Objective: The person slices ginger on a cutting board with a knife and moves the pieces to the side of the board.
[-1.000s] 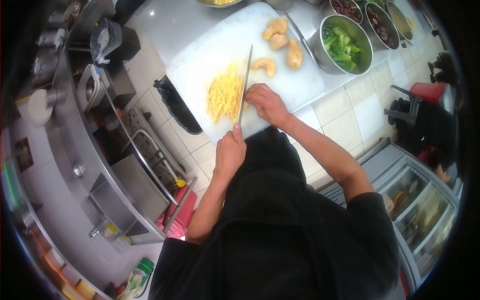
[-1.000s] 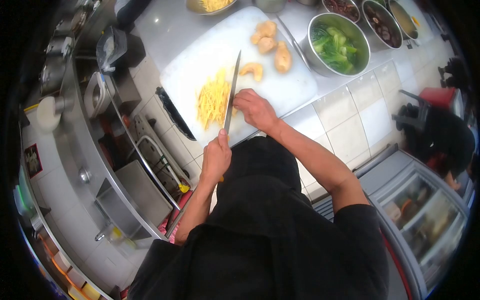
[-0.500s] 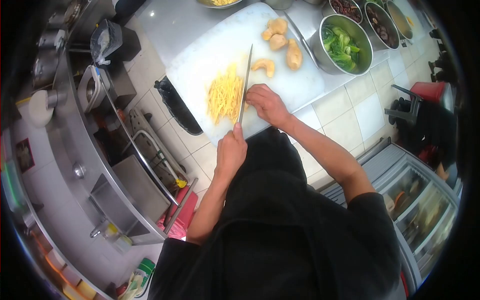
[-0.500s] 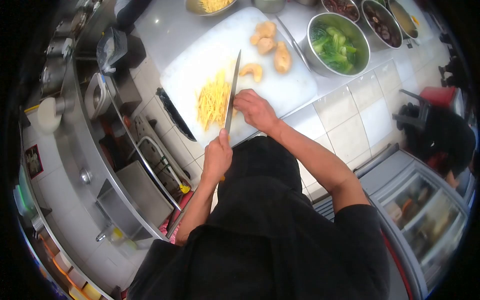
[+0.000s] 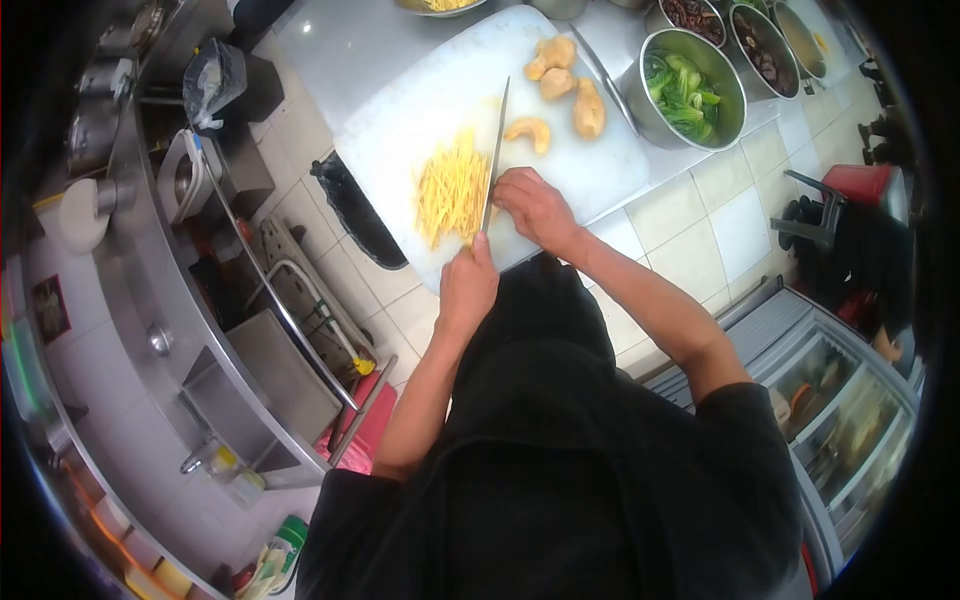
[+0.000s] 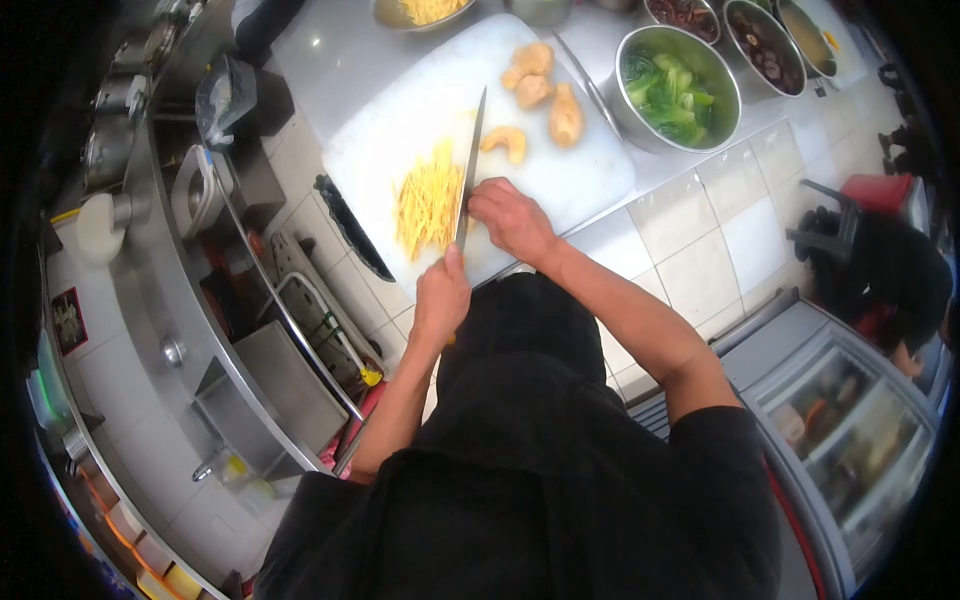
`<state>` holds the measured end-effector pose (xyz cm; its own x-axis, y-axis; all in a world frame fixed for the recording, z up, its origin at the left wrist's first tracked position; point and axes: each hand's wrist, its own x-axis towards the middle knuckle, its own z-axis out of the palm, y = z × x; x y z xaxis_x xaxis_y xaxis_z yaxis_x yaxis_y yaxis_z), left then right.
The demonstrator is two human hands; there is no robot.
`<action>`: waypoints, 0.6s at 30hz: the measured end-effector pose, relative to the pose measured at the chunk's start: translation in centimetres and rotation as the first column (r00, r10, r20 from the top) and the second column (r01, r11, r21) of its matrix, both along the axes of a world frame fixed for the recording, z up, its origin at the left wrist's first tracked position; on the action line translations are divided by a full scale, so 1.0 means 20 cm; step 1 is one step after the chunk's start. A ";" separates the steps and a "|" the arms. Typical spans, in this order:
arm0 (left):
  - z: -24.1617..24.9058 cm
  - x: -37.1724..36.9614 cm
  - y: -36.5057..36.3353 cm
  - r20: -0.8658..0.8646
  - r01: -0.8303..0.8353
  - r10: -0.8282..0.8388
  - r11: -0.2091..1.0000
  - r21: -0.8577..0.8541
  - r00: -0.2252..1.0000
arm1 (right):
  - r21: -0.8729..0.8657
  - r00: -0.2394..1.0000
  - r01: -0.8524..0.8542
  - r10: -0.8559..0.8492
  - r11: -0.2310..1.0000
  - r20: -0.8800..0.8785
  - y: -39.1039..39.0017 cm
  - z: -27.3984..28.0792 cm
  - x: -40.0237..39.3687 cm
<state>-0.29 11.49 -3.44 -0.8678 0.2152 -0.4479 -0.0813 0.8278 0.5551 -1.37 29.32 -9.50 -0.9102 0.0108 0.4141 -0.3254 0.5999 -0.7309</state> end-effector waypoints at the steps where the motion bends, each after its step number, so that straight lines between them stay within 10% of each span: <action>1: 0.01 -0.05 0.03 0.001 -0.006 0.006 1.000 -0.004 1.000 | -0.004 1.000 -0.006 0.006 1.000 0.001 -0.01 0.00 0.00; 18: 0.07 -0.18 0.15 0.024 -0.036 0.034 0.998 0.058 0.999 | -0.019 1.000 -0.005 0.005 1.000 -0.003 0.01 0.00 0.01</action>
<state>-3.93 14.49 -2.01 -0.8650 0.2113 -0.4551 -0.1227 0.7905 0.6001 -1.20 29.53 -9.58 -0.9089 0.0145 0.4168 -0.3304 0.5847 -0.7409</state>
